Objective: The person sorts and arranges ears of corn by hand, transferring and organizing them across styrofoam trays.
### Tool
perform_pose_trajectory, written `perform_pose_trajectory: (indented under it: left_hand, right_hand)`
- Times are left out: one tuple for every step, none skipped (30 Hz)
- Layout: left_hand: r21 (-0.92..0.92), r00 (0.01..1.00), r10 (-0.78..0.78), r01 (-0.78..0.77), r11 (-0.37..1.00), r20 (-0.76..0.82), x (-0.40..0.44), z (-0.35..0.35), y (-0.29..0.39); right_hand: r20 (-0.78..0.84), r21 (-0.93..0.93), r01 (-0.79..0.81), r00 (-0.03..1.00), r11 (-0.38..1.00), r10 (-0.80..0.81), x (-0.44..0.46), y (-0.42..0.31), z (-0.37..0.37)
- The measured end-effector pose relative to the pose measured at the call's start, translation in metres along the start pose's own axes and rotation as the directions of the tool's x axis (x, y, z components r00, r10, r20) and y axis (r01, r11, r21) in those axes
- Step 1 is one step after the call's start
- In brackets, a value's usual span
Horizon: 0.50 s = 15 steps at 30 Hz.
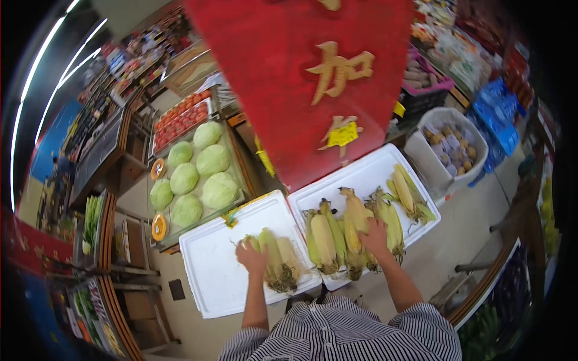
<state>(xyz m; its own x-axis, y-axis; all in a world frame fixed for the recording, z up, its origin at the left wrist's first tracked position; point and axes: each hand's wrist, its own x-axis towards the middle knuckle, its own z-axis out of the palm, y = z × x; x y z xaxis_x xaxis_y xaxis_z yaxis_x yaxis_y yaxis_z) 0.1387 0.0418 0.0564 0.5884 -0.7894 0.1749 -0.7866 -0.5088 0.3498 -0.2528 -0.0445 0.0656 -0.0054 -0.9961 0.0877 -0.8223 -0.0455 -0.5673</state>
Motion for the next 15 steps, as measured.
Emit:
perform_pose_trajectory:
  left_hand:
    - [0.069, 0.992, -0.121, 0.118, 0.991, 0.040, 0.007, -0.007, -0.019]
    - [0.138, 0.968, -0.240, 0.228, 0.964, 0.080, 0.012, -0.013, -0.038]
    - [0.209, 0.928, -0.354, 0.325, 0.922, 0.119, 0.015, -0.017, -0.055]
    - [0.224, 0.890, -0.417, 0.375, 0.899, 0.183, 0.015, -0.019, -0.071]
    - [0.243, 0.845, -0.473, 0.418, 0.875, 0.249, 0.012, -0.020, -0.087]
    - [0.264, 0.792, -0.523, 0.456, 0.850, 0.315, 0.005, -0.018, -0.103]
    - [0.263, 0.741, -0.527, 0.456, 0.850, 0.416, -0.002, -0.010, -0.117]
    - [0.275, 0.763, -0.500, 0.419, 0.865, 0.410, -0.009, 0.001, -0.126]
    - [0.291, 0.782, -0.474, 0.381, 0.878, 0.406, -0.017, 0.009, -0.131]
    - [0.309, 0.799, -0.447, 0.341, 0.888, 0.403, -0.024, 0.014, -0.135]
    - [0.313, 0.813, -0.428, 0.319, 0.894, 0.394, -0.027, 0.015, -0.137]
    - [0.278, 0.808, -0.420, 0.327, 0.903, 0.414, -0.026, 0.012, -0.138]
    - [0.245, 0.802, -0.413, 0.336, 0.909, 0.432, -0.022, 0.006, -0.139]
    - [0.213, 0.797, -0.407, 0.347, 0.913, 0.446, -0.019, -0.001, -0.140]
    - [0.199, 0.810, -0.389, 0.335, 0.921, 0.438, -0.017, -0.007, -0.143]
  right_hand:
    - [-0.062, -0.027, 0.011, 0.998, 1.000, -0.013, 0.001, -0.008, 0.001]
    - [-0.100, -0.008, 0.054, 0.994, 0.999, -0.054, 0.002, -0.017, 0.004]
    - [-0.138, 0.009, 0.094, 0.986, 0.996, -0.092, 0.002, -0.030, 0.005]
    - [-0.178, 0.023, 0.130, 0.976, 0.991, -0.124, 0.001, -0.046, 0.006]
    - [-0.200, 0.024, 0.164, 0.967, 0.986, -0.156, 0.001, -0.062, 0.010]
    - [-0.221, 0.024, 0.197, 0.957, 0.980, -0.187, -0.001, -0.082, 0.016]
    - [-0.244, 0.024, 0.232, 0.945, 0.972, -0.220, -0.001, -0.101, 0.025]
    - [-0.211, 0.052, 0.281, 0.941, 0.958, -0.265, -0.001, -0.116, 0.036]
    - [-0.176, 0.083, 0.324, 0.936, 0.943, -0.306, -0.002, -0.131, 0.051]
    - [-0.129, 0.109, 0.354, 0.932, 0.929, -0.340, -0.004, -0.150, 0.066]
    - [-0.080, 0.138, 0.379, 0.925, 0.915, -0.371, -0.008, -0.169, 0.080]
    - [0.044, 0.156, 0.362, 0.927, 0.919, -0.372, -0.011, -0.189, 0.092]
    - [0.170, 0.173, 0.340, 0.914, 0.924, -0.368, -0.016, -0.206, 0.106]
    - [0.228, 0.122, 0.365, 0.895, 0.923, -0.384, -0.024, -0.220, 0.123]
    - [0.286, 0.076, 0.396, 0.871, 0.915, -0.400, -0.029, -0.234, 0.142]
